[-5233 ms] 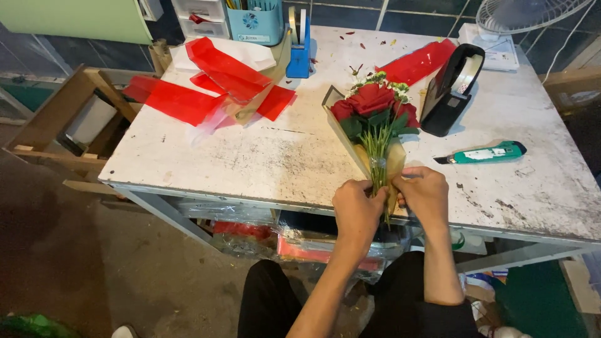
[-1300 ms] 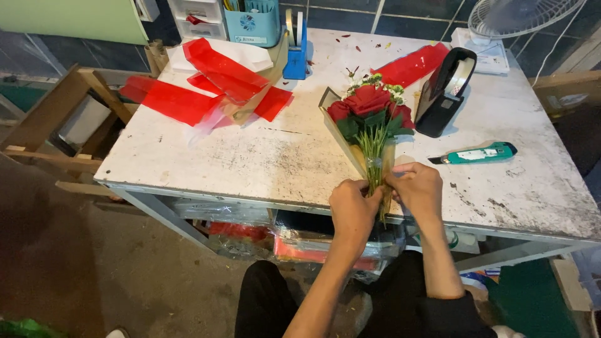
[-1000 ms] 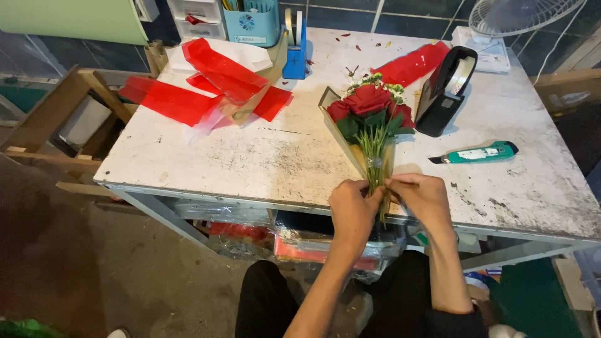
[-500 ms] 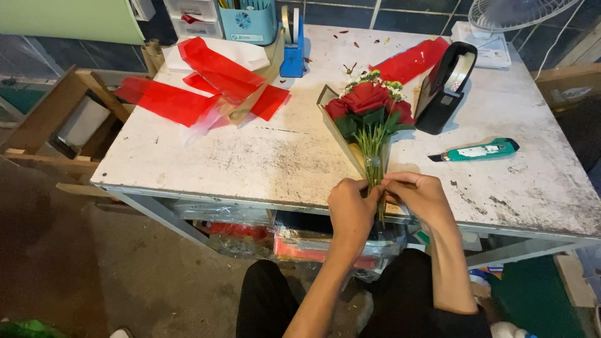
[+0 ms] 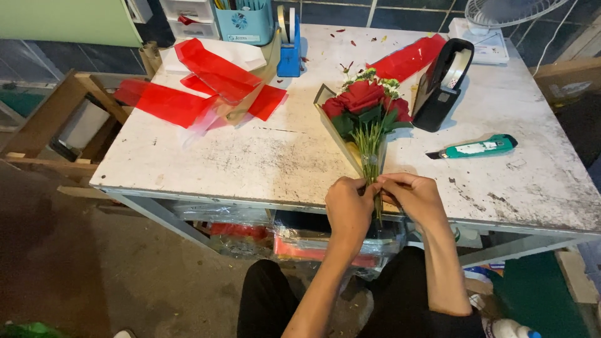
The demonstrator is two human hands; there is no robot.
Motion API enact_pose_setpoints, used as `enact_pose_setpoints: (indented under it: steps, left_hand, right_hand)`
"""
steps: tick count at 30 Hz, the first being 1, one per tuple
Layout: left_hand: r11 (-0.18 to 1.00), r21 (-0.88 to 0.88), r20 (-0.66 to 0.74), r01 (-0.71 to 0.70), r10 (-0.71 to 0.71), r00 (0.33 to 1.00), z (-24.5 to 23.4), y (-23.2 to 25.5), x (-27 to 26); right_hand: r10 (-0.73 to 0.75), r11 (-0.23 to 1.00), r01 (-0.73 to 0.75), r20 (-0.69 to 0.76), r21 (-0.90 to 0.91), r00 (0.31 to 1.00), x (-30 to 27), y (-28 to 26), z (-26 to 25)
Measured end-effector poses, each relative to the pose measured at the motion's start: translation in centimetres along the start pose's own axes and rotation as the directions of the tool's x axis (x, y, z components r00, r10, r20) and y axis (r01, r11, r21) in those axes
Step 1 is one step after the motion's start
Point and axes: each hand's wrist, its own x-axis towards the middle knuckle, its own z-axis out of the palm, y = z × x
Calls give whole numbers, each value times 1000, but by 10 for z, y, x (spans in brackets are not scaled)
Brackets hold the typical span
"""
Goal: The person wraps a bouquet of red roses and filler flowers in brown paper, securing the stems with clear tape. They then place the bouquet into a white paper bag.
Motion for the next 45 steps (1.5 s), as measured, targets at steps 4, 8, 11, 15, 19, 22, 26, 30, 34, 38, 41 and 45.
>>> enact_pose_setpoints:
  steps: [4, 8, 11, 15, 19, 22, 26, 30, 34, 38, 41, 45]
  left_hand:
    - [1000, -23, -1, -10, 10, 1000, 4, -5, 1]
    - [1000, 22, -20, -22, 22, 1000, 9, -10, 5]
    - [998, 51, -38, -28, 30, 999, 7, -11, 5]
    - [999, 42, -69, -28, 31, 997, 3, -4, 0]
    - [999, 30, -87, -31, 34, 996, 9, -8, 1]
    - [999, 13, -80, -35, 36, 996, 11, -11, 3]
    - [999, 8, -100, -51, 51, 994, 19, -19, 7]
    - [999, -7, -121, -50, 49, 991, 19, -21, 5]
    - [998, -42, -148, -43, 37, 988, 26, -23, 5]
    - [995, -55, -197, -78, 66, 978, 35, -32, 7]
    - [993, -68, -215, -91, 75, 974, 32, -29, 6]
    - [993, -66, -214, -94, 78, 974, 35, -35, 5]
  right_hand:
    - [-15, 997, 15, 8, -73, 1000, -8, -6, 0]
    - [-19, 1000, 19, 7, -8, 1000, -13, -9, 3]
    - [-44, 998, 45, 6, -52, 999, -16, -13, 4]
    - [-103, 981, 100, -11, -167, 995, -19, -16, 7]
    - [-101, 976, 89, -50, -197, 994, -25, -19, 14]
    - [-101, 975, 84, -73, -207, 992, -25, -18, 18]
    - [-80, 967, 54, -94, -250, 992, -20, -17, 21]
    - [-96, 947, 62, -95, -316, 991, -26, -28, 26]
    - [-91, 922, 52, -82, -383, 992, -33, -33, 26]
    - [-96, 921, 66, -60, -384, 994, -41, -40, 29]
    - [-81, 902, 49, -56, -430, 995, -31, -33, 27]
    - [-42, 900, 30, -18, -434, 999, -15, -16, 19]
